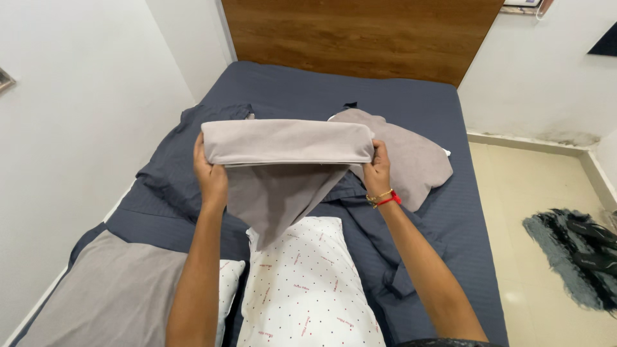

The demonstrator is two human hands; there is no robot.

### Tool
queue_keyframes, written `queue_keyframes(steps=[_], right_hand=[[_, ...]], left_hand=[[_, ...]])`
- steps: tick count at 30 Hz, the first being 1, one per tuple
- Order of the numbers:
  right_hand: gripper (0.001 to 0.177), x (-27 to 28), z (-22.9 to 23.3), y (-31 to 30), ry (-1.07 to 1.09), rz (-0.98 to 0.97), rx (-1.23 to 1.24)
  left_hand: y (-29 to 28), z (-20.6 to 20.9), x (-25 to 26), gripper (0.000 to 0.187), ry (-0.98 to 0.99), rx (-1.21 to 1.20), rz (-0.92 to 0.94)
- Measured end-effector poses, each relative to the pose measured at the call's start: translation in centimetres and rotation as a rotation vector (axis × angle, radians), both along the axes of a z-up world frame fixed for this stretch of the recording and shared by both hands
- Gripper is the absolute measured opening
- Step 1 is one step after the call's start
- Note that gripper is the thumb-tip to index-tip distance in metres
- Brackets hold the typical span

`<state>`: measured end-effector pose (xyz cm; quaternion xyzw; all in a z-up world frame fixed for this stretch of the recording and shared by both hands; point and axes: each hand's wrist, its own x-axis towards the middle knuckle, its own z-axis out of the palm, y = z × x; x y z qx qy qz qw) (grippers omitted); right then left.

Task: The person removes folded items from a closet shelf, places them on a bed, and then fits a light-colored pillowcase onto a white pillow.

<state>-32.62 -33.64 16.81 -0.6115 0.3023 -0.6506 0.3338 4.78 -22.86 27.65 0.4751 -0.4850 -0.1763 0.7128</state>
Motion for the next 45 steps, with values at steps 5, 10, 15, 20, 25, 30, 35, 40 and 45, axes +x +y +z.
queue_keyframes(steps=[5,10,15,20,25,30,35,40,45], right_hand=[[0.040,-0.7,1.9,7.6,0.364,-0.146,-0.241],[0.034,-2.6,-10.7,12.6,0.735,-0.136,0.350],[0.054,-2.5,-19.3,19.8,0.643,0.047,0.975],[0.050,-4.5,-20.6,24.0,0.352,0.114,0.927],[0.047,-10.1,-16.9,28.4,0.697,0.096,0.927],[0.049,-8.2,-9.1,29.1,1.143,-0.323,0.685],[0.059,-2.0,-2.4,28.1,1.317,-0.204,0.344],[0.036,8.0,-1.5,30.9,0.769,0.317,-0.008],[0.023,11.3,-5.4,31.1,0.739,0.227,0.209]], left_hand=[[5.5,-3.2,0.4,0.044,-0.042,-0.005,0.119],[11.1,-19.9,0.1,0.037,-0.044,0.503,0.270],[17.3,-29.9,-3.5,0.044,0.090,1.016,0.091],[20.8,-28.1,-5.5,0.044,0.163,0.950,0.078],[28.2,-26.0,-7.0,0.045,-0.021,0.971,0.047],[28.3,-25.0,-6.8,0.044,-0.441,0.761,0.154],[24.5,-19.4,-9.6,0.046,0.317,0.754,-0.096],[25.7,-18.5,-13.5,0.053,0.339,0.560,0.068],[28.0,-20.3,-14.2,0.035,0.134,0.491,0.204]])
